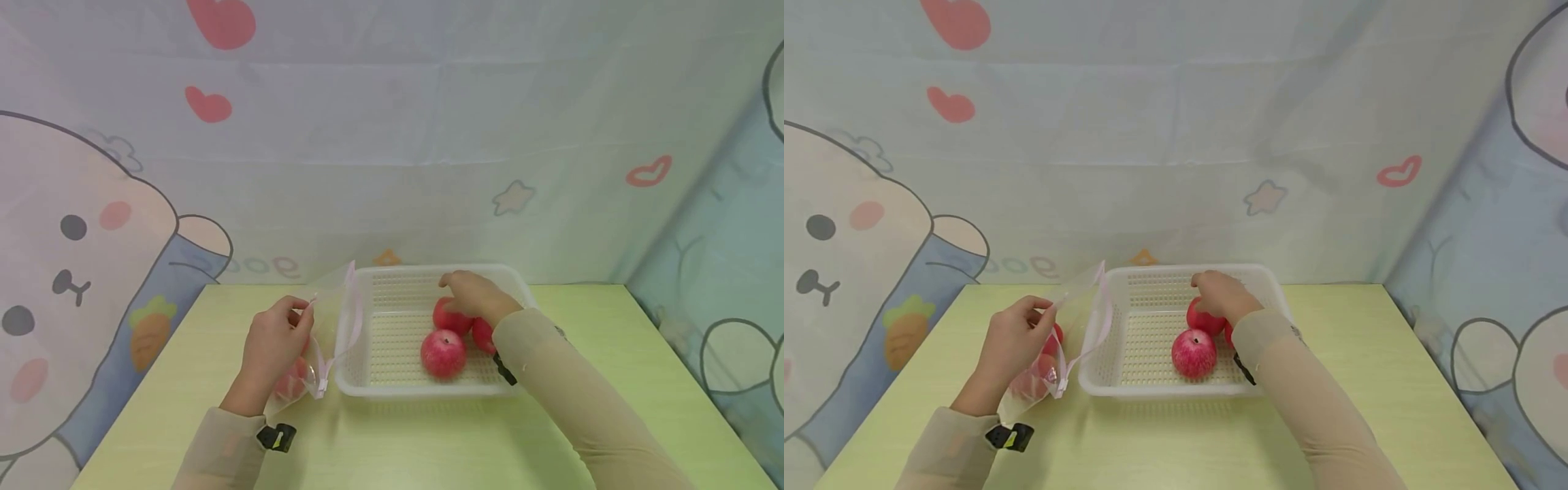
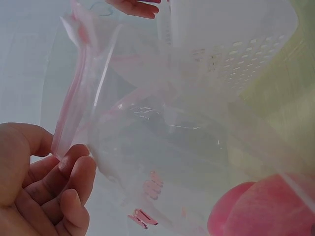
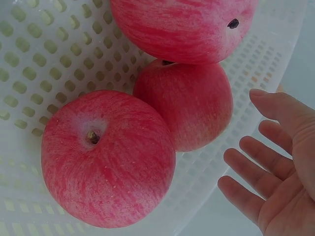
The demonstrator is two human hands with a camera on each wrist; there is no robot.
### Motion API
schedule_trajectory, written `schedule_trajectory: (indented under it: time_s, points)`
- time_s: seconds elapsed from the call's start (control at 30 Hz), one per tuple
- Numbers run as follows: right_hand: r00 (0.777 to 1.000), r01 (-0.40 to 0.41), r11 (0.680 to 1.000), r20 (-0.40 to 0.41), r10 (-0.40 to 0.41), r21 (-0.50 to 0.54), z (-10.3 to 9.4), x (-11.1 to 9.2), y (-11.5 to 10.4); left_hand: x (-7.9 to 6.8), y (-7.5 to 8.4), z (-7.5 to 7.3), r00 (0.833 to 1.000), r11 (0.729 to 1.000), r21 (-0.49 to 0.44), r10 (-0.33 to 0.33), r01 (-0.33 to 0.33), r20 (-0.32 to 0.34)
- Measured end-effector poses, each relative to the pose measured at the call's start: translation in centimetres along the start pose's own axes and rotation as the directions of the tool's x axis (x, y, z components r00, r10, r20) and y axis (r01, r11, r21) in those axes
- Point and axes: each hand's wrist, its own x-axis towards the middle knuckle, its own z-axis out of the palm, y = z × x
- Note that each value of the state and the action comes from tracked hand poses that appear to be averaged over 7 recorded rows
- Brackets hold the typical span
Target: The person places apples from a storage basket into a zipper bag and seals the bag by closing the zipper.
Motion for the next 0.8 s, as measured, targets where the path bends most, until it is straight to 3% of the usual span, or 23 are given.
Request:
schedule_trajectory:
  time_s: [0.23, 0.5, 0.8]
  points:
    - [1.0, -0.026, 1.0, 0.013, 0.026, 0.004, 0.22, 0.36, 0.24, -0.01, -0.02, 0.01, 1.0, 1.0, 0.013, -0.004, 0.004, 0.004]
    - [1.0, 0.009, 0.996, 0.012, -0.008, -0.091, 0.65, 0.65, 0.59, -0.03, 0.03, -0.13, 1.0, 1.0, -0.001, -0.008, 0.008, 0.01]
    - [0.999, 0.017, 0.994, 0.028, -0.014, -0.111, 0.83, 0.58, 0.41, -0.13, 0.03, -0.23, 1.0, 1.0, -0.007, -0.022, 0.022, 0.018]
